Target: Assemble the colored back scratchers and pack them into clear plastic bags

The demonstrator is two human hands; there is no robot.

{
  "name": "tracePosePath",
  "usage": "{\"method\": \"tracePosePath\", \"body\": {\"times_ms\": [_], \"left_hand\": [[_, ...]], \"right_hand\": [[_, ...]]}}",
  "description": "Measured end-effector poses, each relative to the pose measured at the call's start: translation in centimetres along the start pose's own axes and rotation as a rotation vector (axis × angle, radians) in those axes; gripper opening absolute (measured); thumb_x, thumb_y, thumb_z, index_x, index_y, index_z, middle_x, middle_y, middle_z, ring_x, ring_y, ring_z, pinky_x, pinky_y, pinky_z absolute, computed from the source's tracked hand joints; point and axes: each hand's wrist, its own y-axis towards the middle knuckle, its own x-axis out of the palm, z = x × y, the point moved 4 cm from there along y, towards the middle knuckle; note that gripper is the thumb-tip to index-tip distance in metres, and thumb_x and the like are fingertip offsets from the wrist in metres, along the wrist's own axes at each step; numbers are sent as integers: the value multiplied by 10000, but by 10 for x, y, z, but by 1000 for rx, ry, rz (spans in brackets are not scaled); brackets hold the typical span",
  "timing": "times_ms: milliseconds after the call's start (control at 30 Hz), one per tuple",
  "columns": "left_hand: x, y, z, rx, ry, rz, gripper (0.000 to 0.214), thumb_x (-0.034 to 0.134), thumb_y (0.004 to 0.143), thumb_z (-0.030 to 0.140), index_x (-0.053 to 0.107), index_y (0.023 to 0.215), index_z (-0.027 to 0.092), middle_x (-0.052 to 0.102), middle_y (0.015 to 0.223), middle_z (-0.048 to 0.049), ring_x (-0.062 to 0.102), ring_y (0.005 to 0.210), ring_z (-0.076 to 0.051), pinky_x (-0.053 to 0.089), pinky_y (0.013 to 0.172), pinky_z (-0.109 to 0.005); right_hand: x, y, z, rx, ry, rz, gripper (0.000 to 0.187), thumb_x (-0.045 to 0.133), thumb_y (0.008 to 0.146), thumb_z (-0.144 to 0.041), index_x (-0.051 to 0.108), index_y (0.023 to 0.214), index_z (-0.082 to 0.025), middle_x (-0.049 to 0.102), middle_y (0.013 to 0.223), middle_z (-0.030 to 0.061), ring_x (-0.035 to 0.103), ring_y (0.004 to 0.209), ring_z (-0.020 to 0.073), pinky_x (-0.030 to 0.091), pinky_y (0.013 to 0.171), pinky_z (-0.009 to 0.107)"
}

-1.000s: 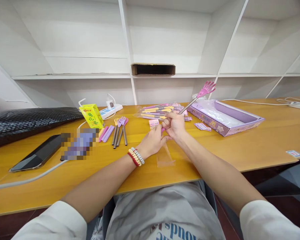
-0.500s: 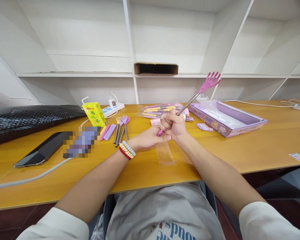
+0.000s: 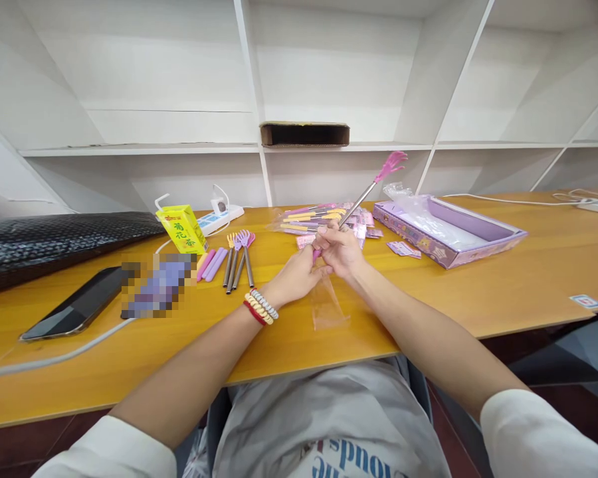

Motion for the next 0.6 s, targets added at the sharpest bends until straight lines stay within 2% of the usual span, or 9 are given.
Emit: {"method": "tracePosePath", "body": {"times_ms": [67, 167, 267, 433, 500, 600], "left_hand": [[3, 0, 0, -25, 40, 7, 332, 481, 840, 360, 436, 1080, 136, 600, 914, -86, 585, 805, -212, 432, 672, -302], [6, -2, 4, -84, 117, 57, 289, 432, 862, 383, 463, 1042, 159, 614, 885, -87, 600, 774, -231, 423, 633, -305], [6, -2, 10, -70, 111, 67, 264, 404, 873, 389, 499, 1001, 179, 620, 856, -72, 602, 768, -223, 414, 626, -293], [0, 2, 14, -59, 23, 19, 222, 462, 832, 381, 511, 762, 176, 575, 693, -25, 544, 634, -161, 382, 564, -262], [-3, 3, 13, -57, -75, -47, 241, 481, 819, 392, 479, 703, 181, 532, 620, -1, 500, 569, -132, 369, 534, -253], [-2, -1, 10, -153, -290, -291, 334, 427, 835, 491, 422, 676, 198, 376, 460, 53, 367, 399, -94, 304, 431, -240]], "right_hand": [[1, -1, -2, -18, -17, 30, 551, 691, 527, -131, 147, 584, -196, 204, 404, -119, 247, 353, 34, 265, 382, 194], [3, -3, -4, -32, -38, 83, 612, 683, 534, -122, 78, 590, -197, 143, 385, -123, 159, 322, 21, 180, 337, 194], [6, -5, -7, -44, -49, 112, 619, 667, 514, -90, 63, 592, -201, 138, 378, -124, 154, 305, 19, 147, 318, 192], [10, -7, -11, -29, -60, 131, 624, 658, 507, -83, 54, 608, -201, 121, 382, -129, 148, 297, 13, 147, 315, 185], [11, -7, -13, -23, -57, 127, 621, 658, 516, -94, 54, 614, -200, 121, 381, -130, 142, 295, 12, 150, 314, 184], [14, -7, -15, -8, -58, 81, 608, 656, 532, -112, 59, 614, -198, 132, 381, -129, 134, 295, 13, 141, 312, 185]]}}
